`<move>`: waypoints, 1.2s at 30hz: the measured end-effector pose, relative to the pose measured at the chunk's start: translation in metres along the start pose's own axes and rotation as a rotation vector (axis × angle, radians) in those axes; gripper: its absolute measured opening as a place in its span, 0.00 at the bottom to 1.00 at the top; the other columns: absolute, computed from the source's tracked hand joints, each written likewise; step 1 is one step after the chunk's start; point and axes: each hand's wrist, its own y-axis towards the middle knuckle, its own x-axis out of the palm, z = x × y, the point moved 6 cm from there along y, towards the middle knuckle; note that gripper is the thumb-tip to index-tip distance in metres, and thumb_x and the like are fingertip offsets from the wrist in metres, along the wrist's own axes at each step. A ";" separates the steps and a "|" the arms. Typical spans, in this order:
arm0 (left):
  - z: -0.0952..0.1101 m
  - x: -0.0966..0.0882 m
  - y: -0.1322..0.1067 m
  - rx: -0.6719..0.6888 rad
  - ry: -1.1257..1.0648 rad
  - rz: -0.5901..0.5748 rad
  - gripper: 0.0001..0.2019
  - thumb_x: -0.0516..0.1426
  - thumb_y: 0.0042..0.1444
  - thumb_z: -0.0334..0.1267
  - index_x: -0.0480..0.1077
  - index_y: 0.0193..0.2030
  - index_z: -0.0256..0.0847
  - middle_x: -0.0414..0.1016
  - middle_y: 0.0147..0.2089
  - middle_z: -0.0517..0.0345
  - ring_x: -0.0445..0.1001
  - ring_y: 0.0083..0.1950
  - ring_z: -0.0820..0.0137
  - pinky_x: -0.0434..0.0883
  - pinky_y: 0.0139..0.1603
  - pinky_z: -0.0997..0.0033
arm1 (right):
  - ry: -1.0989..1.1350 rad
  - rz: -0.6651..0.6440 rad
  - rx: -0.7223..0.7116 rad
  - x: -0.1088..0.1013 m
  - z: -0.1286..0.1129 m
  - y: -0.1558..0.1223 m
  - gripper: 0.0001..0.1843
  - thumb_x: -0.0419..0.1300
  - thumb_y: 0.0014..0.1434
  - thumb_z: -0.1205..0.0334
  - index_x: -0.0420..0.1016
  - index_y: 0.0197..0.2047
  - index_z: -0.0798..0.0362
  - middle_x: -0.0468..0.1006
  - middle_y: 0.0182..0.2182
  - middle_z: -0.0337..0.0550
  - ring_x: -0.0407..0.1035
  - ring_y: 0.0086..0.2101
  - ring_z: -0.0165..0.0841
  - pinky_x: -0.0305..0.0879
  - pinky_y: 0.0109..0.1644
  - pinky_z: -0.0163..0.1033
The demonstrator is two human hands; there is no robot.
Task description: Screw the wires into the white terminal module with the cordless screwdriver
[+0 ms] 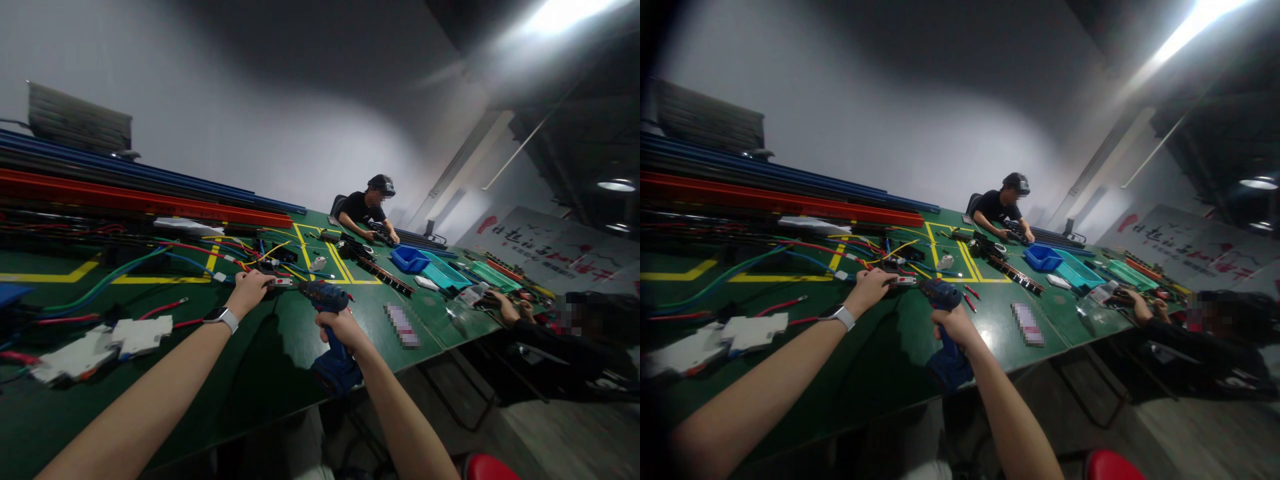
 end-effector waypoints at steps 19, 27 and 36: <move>0.000 0.001 0.000 -0.013 0.033 0.002 0.19 0.53 0.58 0.35 0.77 0.52 0.53 0.79 0.52 0.50 0.69 0.55 0.58 0.54 0.57 0.51 | 0.036 -0.016 -0.002 0.000 0.000 0.000 0.09 0.60 0.44 0.66 0.67 0.32 0.53 0.67 0.18 0.31 0.65 0.15 0.28 0.55 0.17 0.30; 0.002 0.000 -0.002 -0.019 0.036 0.007 0.20 0.52 0.58 0.35 0.77 0.53 0.52 0.79 0.52 0.50 0.68 0.55 0.57 0.55 0.55 0.53 | 0.081 -0.002 0.032 0.000 0.000 -0.002 0.11 0.61 0.43 0.67 0.67 0.32 0.52 0.67 0.18 0.30 0.65 0.15 0.27 0.53 0.16 0.30; -0.003 0.003 0.000 -0.028 0.027 -0.004 0.20 0.53 0.57 0.36 0.76 0.54 0.53 0.79 0.51 0.49 0.68 0.56 0.57 0.57 0.56 0.54 | 0.086 0.019 0.053 -0.001 0.002 -0.002 0.10 0.62 0.42 0.67 0.66 0.30 0.52 0.64 0.17 0.29 0.64 0.15 0.27 0.55 0.17 0.31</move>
